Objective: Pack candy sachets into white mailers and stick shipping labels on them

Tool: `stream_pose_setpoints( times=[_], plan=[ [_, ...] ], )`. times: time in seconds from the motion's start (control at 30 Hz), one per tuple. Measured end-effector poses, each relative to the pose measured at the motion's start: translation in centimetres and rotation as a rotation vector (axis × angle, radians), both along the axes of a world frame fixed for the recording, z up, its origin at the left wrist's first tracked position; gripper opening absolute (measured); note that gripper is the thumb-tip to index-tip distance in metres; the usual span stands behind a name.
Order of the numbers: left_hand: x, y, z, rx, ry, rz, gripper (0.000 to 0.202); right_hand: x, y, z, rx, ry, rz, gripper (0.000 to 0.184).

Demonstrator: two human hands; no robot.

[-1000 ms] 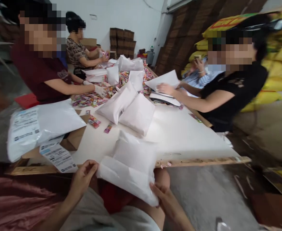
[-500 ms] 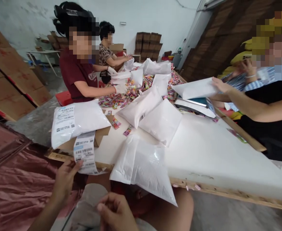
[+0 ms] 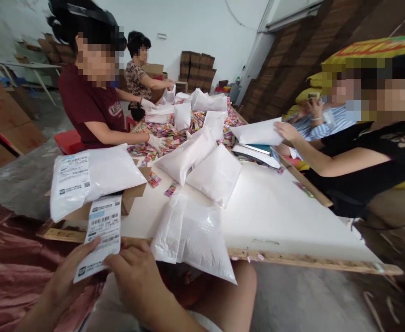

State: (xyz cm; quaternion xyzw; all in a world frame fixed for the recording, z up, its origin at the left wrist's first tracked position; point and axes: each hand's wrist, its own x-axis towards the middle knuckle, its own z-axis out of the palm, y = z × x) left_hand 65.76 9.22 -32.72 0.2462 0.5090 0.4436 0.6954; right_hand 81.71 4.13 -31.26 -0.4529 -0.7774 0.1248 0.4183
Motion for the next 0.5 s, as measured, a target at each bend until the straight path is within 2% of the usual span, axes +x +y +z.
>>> stream_pose_setpoints(
  times=[0.07,0.13,0.2,0.23,0.3,0.37,0.43,0.5],
  plan=[
    [0.8,0.8,0.5,-0.102,-0.004,-0.009,0.019,0.5,-1.0,1.1,0.007,0.003,-0.036,0.016],
    [1.1,1.4,0.2,-0.160,0.010,0.089,0.011,2.3,-1.8,3.3,-0.042,0.112,-0.039,0.013],
    [1.0,2.0,-0.7,-0.153,0.020,0.209,0.012,5.4,-1.7,5.9,-0.068,0.336,-0.082,0.011],
    [0.8,2.2,-1.3,-0.138,0.025,0.243,0.014,7.4,-1.1,6.9,-0.066,0.456,-0.153,0.011],
    [0.3,2.4,-2.3,-0.133,0.041,0.251,0.014,11.3,1.1,7.7,-0.050,0.593,-0.447,0.017],
    [-0.2,2.3,-3.1,-0.173,0.086,0.210,0.010,14.2,4.1,6.6,-0.226,0.438,-0.627,0.020],
    [-0.8,2.0,-3.7,-0.203,0.131,0.128,0.008,15.6,6.6,4.4,-0.398,0.235,-0.678,0.017],
    [-1.5,1.8,-4.0,-0.190,0.186,0.046,0.009,15.7,7.7,2.3,-0.437,0.134,-0.715,0.019]
  ],
)
